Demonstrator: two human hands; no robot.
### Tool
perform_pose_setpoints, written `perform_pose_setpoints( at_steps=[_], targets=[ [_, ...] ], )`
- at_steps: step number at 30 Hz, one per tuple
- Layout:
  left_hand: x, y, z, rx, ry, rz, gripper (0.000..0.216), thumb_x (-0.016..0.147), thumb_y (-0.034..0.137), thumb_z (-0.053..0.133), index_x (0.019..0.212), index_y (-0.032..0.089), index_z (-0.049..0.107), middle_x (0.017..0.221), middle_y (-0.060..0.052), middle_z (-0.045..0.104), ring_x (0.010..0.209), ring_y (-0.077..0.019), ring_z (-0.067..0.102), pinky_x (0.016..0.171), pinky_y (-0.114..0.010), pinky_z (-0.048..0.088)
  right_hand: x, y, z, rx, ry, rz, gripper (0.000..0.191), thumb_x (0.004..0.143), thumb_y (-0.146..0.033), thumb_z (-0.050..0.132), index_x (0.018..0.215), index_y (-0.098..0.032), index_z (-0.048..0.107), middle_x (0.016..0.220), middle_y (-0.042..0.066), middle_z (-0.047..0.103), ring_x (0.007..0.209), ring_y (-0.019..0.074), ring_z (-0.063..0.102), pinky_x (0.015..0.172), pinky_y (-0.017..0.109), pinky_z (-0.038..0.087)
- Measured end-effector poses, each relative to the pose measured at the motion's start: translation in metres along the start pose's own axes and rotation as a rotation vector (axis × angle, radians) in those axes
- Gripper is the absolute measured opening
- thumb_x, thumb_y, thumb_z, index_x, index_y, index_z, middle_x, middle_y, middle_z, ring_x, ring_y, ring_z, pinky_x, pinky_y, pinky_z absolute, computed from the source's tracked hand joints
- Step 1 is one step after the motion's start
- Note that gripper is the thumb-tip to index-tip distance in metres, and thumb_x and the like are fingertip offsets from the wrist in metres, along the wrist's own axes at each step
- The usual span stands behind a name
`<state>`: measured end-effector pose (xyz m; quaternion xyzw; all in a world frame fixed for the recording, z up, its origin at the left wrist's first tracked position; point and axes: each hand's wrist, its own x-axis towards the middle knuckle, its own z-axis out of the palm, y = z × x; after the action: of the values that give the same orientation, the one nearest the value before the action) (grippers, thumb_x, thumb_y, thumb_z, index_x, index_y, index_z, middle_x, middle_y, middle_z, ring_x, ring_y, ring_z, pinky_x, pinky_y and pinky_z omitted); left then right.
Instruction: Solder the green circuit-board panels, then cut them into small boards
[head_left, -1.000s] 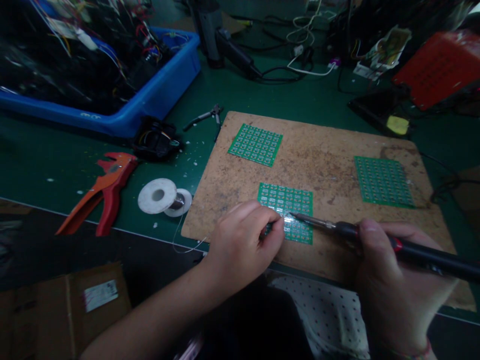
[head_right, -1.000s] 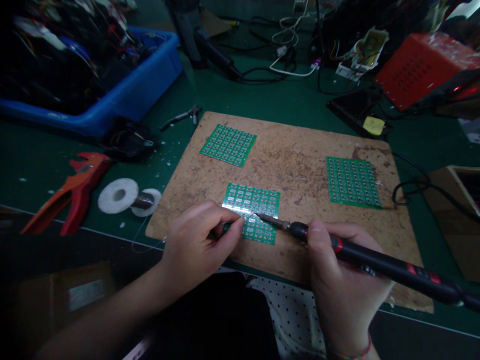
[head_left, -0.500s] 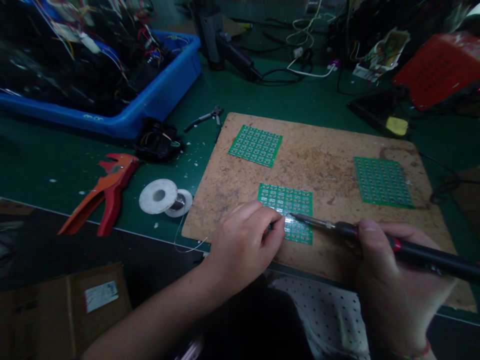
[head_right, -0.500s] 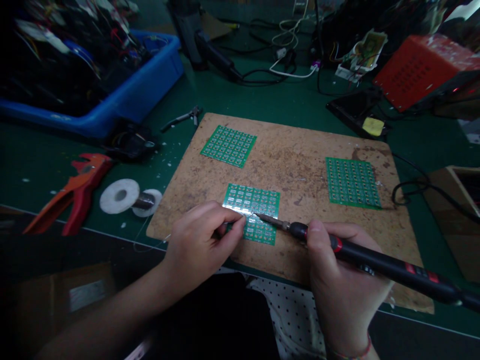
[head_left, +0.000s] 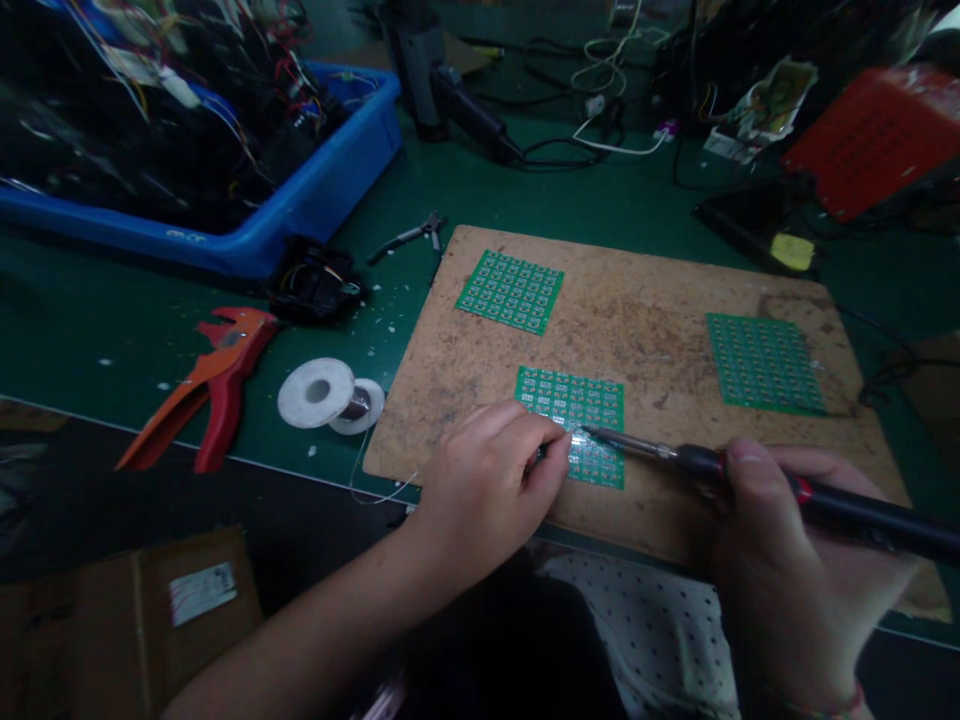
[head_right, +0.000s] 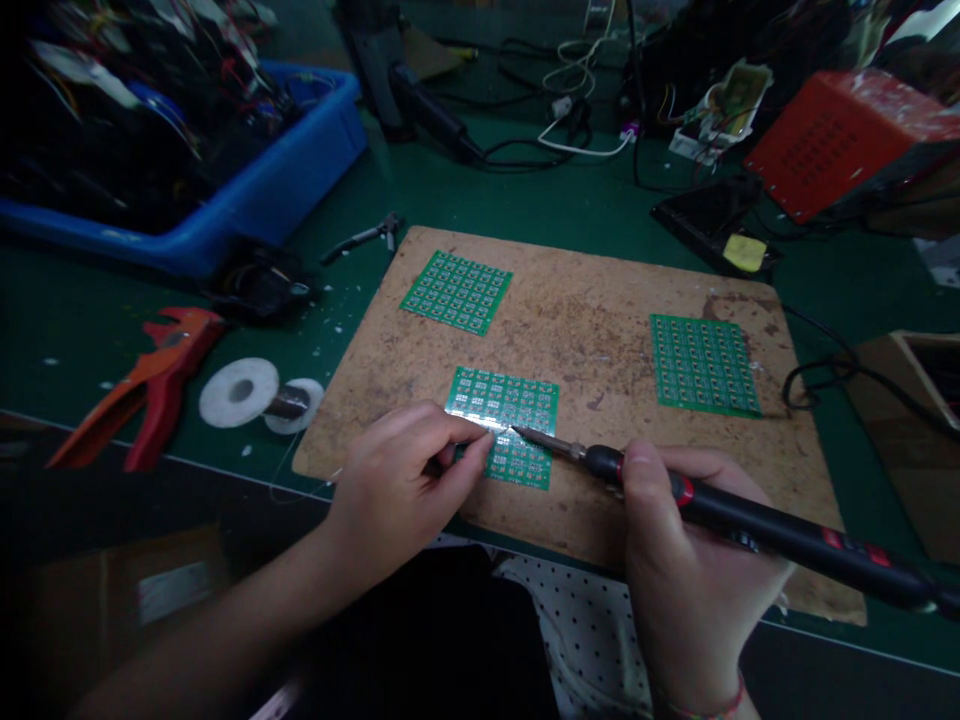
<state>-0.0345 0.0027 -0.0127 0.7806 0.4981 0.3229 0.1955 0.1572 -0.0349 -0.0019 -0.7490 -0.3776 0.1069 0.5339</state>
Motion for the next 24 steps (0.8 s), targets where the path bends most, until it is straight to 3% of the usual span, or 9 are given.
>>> perform_pose_setpoints(
  at_steps=[24],
  targets=[
    [0.0001,-0.0006,0.0024,0.064,-0.052,0.015,0.016,0.092,0.026,0.056,0.084,0.02,0.068,0.078,-0.001,0.064,0.074,-0.0146,0.058,0.069,-0.03,0.041,-0.0003,-0.001,-0.0014,-0.066,-0.022,-0.082,0.023,0.075,-0.037,0.073,0.062,-0.021,0.062,0.056,-0.005,0.057,0.051,0.0085,0.05,0.05,0.024,0.038]
  ],
)
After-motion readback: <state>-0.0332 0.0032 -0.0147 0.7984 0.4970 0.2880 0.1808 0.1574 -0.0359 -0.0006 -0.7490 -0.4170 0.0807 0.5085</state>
